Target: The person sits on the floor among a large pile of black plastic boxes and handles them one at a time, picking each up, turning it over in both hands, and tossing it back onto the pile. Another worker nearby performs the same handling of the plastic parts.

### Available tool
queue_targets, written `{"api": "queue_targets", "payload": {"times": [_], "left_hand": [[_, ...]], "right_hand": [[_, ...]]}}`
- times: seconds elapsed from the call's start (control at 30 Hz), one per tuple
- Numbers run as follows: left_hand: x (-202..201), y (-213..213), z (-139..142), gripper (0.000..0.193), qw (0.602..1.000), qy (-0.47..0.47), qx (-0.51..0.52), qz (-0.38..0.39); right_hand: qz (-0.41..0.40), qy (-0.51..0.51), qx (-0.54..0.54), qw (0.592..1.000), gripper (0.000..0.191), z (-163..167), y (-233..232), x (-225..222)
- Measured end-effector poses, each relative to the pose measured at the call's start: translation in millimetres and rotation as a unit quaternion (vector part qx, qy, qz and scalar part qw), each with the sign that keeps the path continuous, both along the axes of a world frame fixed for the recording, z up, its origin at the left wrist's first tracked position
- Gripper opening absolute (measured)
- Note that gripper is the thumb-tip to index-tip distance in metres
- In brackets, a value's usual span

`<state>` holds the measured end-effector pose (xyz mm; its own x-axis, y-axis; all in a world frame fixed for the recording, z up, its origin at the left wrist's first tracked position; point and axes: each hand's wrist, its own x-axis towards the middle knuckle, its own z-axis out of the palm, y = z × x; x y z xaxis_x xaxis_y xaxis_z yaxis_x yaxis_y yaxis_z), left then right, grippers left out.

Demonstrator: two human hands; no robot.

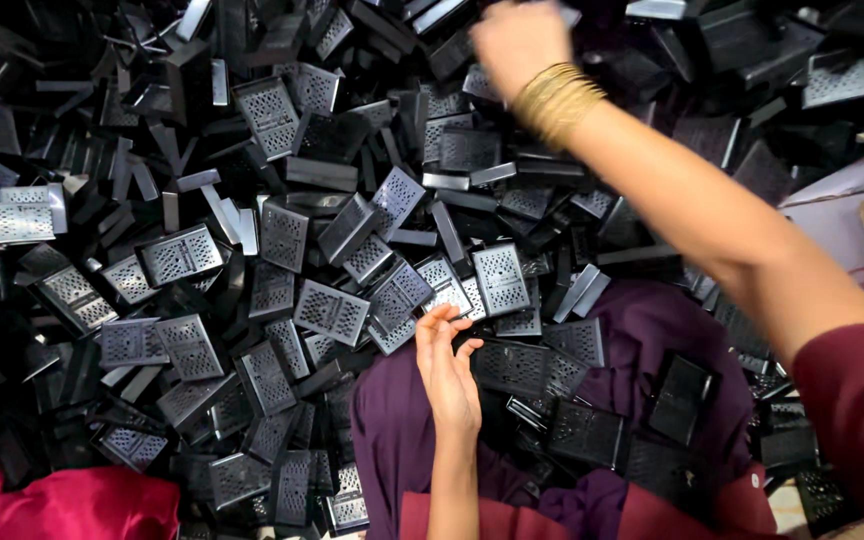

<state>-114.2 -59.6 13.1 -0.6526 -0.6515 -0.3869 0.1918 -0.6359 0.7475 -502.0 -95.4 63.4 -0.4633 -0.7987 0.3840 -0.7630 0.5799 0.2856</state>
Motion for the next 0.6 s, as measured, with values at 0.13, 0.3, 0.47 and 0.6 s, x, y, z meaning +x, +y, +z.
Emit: {"api": "queue_targets", "payload": {"times": [0.13,0.3,0.47,0.6], "left_hand": [[-1.1,-4.1,2.6,0.023,1.000,-0.004,0.006,-0.001],[0.1,-9.5,9.5,0.023,1.000,-0.010,0.021,-0.005],[-4.2,-10.9,14.9,0.024,0.999,-0.004,0.029,-0.014],[-5.9,-10.7,18.2,0.024,1.000,-0.003,0.022,-0.013]], "right_hand": [[0.230,-0.161,0.037,0.959,0.021,-17.1,-67.1,40.5],[0.009,-0.247,0.025,0.969,0.064,-37.5,-92.4,23.7],[-0.036,-0.375,0.153,0.914,0.100,-30.9,-108.0,7.2],[-0.065,-0.297,0.201,0.931,0.094,-25.1,-132.9,10.6]]}}
